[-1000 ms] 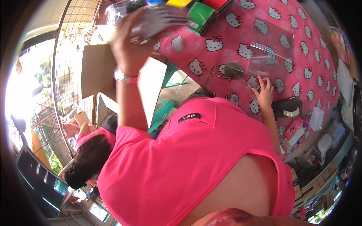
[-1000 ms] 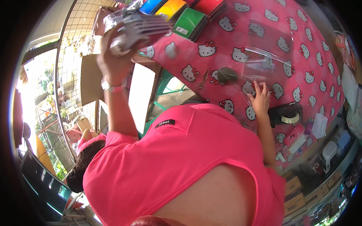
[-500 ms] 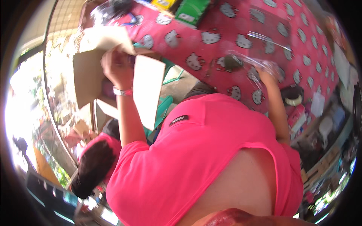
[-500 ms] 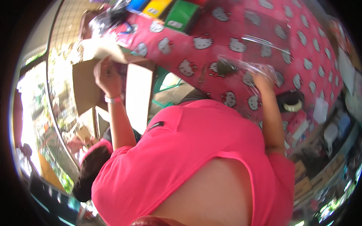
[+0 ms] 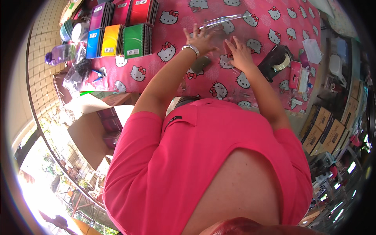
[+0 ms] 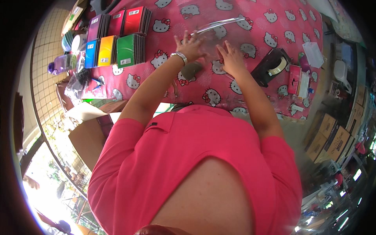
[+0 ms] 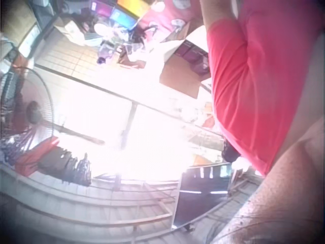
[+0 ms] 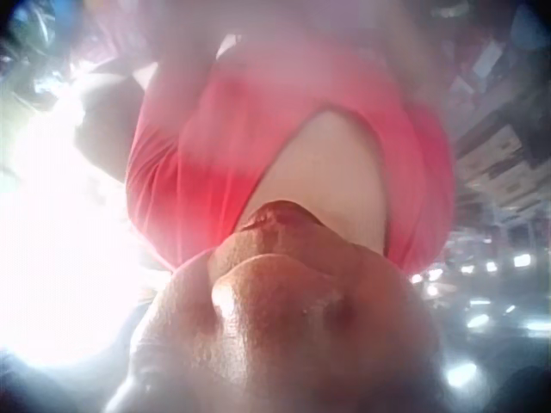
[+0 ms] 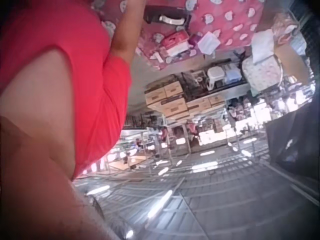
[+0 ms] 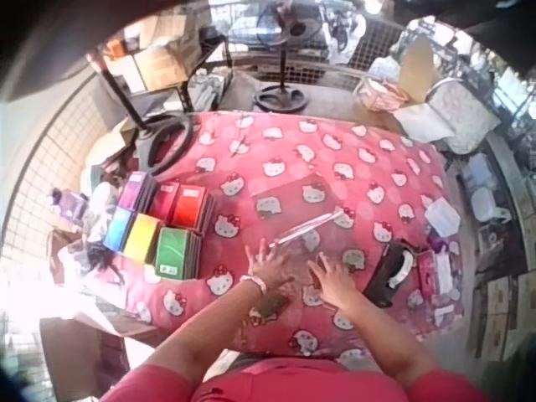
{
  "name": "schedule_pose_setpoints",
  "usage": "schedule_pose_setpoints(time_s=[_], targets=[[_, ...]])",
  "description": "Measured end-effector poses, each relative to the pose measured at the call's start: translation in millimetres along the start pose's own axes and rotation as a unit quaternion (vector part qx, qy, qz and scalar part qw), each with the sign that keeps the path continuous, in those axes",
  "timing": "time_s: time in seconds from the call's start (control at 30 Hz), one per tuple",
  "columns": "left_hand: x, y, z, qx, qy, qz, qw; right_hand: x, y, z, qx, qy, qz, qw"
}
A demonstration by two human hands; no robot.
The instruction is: The person organizes colored notebooks into stacks and places them into clear plastic bags, sealing them with tape.
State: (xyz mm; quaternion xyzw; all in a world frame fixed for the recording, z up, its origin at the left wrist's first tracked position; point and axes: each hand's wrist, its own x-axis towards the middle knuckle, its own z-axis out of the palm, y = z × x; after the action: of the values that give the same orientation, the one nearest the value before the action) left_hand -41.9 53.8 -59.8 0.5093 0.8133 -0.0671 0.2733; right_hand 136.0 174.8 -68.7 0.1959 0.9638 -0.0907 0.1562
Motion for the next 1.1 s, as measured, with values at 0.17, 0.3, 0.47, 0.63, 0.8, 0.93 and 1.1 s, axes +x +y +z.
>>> schedule_pose_setpoints(time_s=[0.17, 0.3, 0.47, 0.63, 0.8, 0.93, 1.1], targets=[[19, -27, 22, -0.047, 0.122, -0.139, 0.982, -10, 12, 6, 0.032, 0.114, -0.034, 0.992], [20, -21, 42, -0.252, 0.445, -0.048, 0.858, 6, 24, 8, -0.033, 0.061, -0.099, 0.993], [-11, 5, 46, 0.141, 0.163, 0.074, 0.974, 65, 65, -2, 0.223, 0.218, -0.05, 0.949], [11, -28, 31, -0.019, 0.17, -0.06, 0.983, 73, 52, 2, 0.053, 0.179, 0.057, 0.981], [32, -53, 15, -0.019, 0.109, -0.109, 0.988, 51, -2, -20, 0.03, 0.241, 0.012, 0.97], [53, -46, 16, -0.028, 0.229, -0.122, 0.965, 95, 4, 1, 0.025, 0.222, -0.092, 0.97], [32, -35, 16, 0.034, 0.228, -0.065, 0.971, 140, 22, -18, -0.037, 0.162, -0.065, 0.984]])
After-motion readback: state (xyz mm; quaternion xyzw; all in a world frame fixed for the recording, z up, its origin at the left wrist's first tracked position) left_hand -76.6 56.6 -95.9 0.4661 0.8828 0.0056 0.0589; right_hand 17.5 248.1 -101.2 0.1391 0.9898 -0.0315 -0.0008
